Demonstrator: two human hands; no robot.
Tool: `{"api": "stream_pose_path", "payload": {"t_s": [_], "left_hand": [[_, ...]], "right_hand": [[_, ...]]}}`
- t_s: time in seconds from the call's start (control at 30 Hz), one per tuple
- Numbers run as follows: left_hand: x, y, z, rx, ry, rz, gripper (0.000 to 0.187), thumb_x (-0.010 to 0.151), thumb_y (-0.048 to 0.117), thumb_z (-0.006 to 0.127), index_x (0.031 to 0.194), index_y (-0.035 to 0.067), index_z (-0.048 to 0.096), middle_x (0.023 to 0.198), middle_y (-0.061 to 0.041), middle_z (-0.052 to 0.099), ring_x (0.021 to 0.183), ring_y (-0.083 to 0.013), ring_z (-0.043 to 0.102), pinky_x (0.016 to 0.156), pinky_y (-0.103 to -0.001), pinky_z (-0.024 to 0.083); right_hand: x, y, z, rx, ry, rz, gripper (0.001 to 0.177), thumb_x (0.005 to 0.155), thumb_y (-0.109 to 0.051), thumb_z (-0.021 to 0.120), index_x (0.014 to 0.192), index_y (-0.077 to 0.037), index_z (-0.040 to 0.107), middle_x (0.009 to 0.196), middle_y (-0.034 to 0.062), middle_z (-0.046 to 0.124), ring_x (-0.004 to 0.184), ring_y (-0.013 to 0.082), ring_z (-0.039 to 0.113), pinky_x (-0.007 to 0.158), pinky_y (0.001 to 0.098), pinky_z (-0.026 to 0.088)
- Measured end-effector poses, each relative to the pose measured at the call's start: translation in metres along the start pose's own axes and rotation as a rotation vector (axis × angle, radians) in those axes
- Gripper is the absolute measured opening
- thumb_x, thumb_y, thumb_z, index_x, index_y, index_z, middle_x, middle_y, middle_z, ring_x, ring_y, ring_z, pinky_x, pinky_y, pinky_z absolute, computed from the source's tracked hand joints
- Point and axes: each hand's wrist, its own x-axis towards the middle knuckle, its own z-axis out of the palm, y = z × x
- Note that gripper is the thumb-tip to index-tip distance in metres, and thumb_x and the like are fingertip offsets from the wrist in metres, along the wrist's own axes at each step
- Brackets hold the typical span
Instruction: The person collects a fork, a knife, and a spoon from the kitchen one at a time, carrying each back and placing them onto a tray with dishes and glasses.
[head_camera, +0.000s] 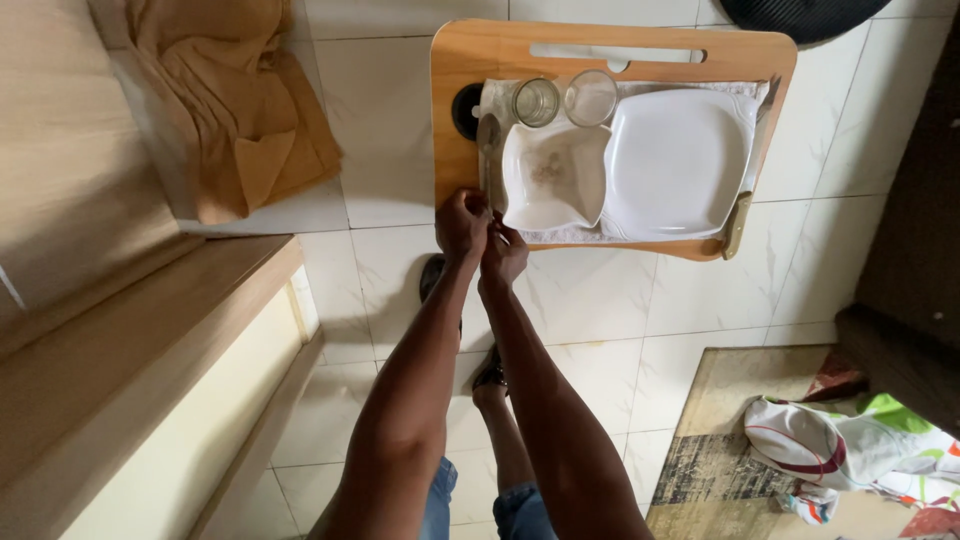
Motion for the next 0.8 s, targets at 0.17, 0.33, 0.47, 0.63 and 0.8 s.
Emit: {"api": "stream_pose_path", "payload": {"t_s": [0.17,0.33,0.47,0.63,0.8], "left_hand": [[-0.007,-0.013,0.002,0.03,0.098,0.104,0.021,0.085,0.023,0.079,0.101,0.01,0.075,0.1,-0.011,0.078,0.095,-0.0303,0.074,0.085,-0.04,0.057],[-0.033,0.027,-0.035,-0.376,0.044,-0.005,0.028,0.095,0.029,0.074,0.113,0.007,0.074,0.109,-0.01,0.078,0.099,-0.0248,0.075,0.089,-0.036,0.058],[-0.062,0.116,-0.114,-0.948,-0.285,0.034,0.044,0.104,0.032,0.065,0.136,0.003,0.062,0.125,-0.011,0.07,0.106,-0.021,0.067,0.093,-0.035,0.055],[-0.147,0.256,-0.249,-1.27,-0.506,0.107,0.053,0.104,0.043,0.055,0.145,0.009,0.053,0.13,-0.008,0.068,0.113,-0.0201,0.067,0.101,-0.039,0.055],[-0.232,0.345,-0.349,-1.589,-0.591,0.326,0.053,0.108,0.046,0.053,0.149,0.012,0.053,0.134,-0.007,0.065,0.117,-0.0203,0.064,0.11,-0.043,0.052]], "right_hand": [[-0.002,0.026,-0.022,0.366,-0.257,0.038,0.043,0.095,-0.009,0.063,0.138,-0.001,0.063,0.127,0.0154,0.07,0.099,0.0221,0.064,0.086,0.0336,0.055],[-0.047,-0.038,-0.06,0.501,-0.408,0.187,0.051,0.103,-0.019,0.053,0.151,-0.004,0.048,0.14,0.016,0.062,0.115,0.027,0.068,0.095,0.0398,0.058],[-0.099,-0.163,-0.096,0.553,-0.526,0.08,0.054,0.106,-0.034,0.042,0.154,-0.009,0.042,0.145,0.0118,0.058,0.124,0.0263,0.064,0.104,0.0427,0.054],[-0.199,-0.317,-0.145,0.679,-0.656,-0.075,0.056,0.107,-0.039,0.044,0.157,-0.012,0.042,0.143,0.0106,0.057,0.123,0.0243,0.06,0.107,0.0448,0.049],[-0.3,-0.425,-0.203,0.881,-0.869,-0.199,0.055,0.111,-0.043,0.044,0.156,-0.01,0.044,0.135,0.01,0.062,0.117,0.0254,0.062,0.103,0.0452,0.05]]}}
